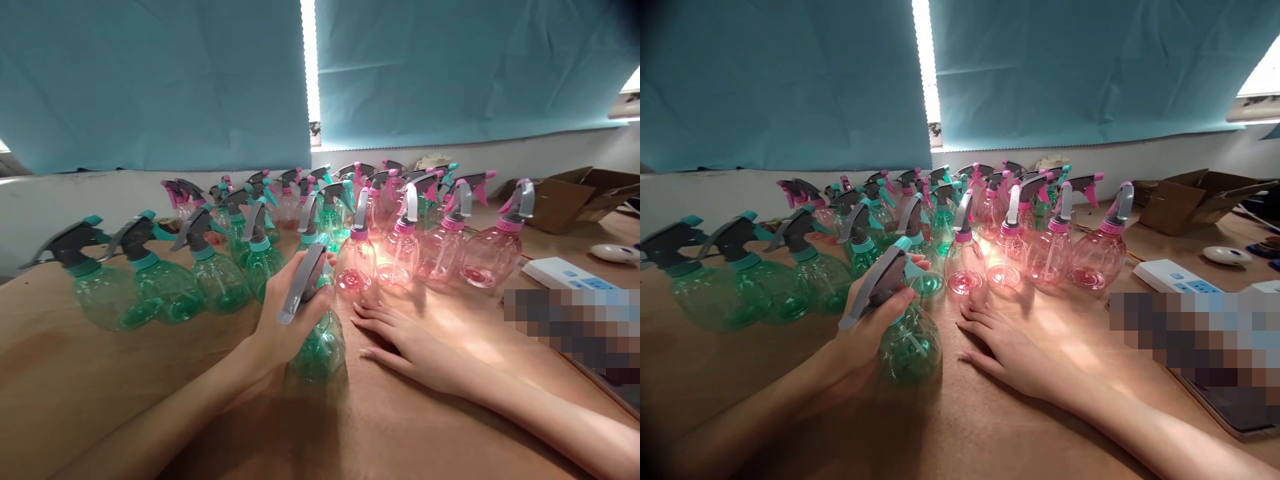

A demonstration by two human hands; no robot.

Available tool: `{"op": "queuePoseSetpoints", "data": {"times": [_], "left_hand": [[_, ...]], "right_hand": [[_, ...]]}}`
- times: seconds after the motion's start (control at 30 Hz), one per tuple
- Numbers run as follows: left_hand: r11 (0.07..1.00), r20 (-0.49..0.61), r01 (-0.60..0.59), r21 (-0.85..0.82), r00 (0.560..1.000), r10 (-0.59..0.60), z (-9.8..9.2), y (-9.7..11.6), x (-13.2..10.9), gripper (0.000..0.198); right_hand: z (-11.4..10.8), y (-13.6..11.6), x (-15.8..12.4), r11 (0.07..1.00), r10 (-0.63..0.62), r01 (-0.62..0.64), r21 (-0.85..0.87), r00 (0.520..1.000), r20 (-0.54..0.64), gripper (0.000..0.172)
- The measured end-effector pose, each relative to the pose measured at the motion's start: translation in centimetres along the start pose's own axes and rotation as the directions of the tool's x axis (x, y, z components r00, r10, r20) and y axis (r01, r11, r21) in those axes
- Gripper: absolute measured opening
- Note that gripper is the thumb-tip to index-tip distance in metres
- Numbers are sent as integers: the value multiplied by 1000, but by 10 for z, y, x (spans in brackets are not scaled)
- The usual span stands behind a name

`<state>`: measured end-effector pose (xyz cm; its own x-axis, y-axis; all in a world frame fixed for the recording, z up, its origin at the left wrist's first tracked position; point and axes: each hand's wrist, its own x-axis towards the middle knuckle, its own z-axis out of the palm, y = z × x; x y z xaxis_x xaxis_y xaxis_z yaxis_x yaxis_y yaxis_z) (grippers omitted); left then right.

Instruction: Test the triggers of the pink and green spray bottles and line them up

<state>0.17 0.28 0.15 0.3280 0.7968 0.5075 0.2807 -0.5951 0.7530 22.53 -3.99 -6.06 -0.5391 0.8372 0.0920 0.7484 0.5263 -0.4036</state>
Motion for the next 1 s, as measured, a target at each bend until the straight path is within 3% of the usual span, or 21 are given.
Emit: {"op": "queuePoseSetpoints", "data": {"times": [0.23, 1.0], "left_hand": [[1000, 7, 2, -3, 1000, -2, 0, 4, 0, 9], [1000, 11, 7, 4, 1000, -7, 0, 7, 3, 6]], "right_hand": [[1, 2, 0, 1000, -17, 18, 10, 1000, -22, 55], [3, 5, -2, 999, -54, 53, -11, 996, -70, 53]]}}
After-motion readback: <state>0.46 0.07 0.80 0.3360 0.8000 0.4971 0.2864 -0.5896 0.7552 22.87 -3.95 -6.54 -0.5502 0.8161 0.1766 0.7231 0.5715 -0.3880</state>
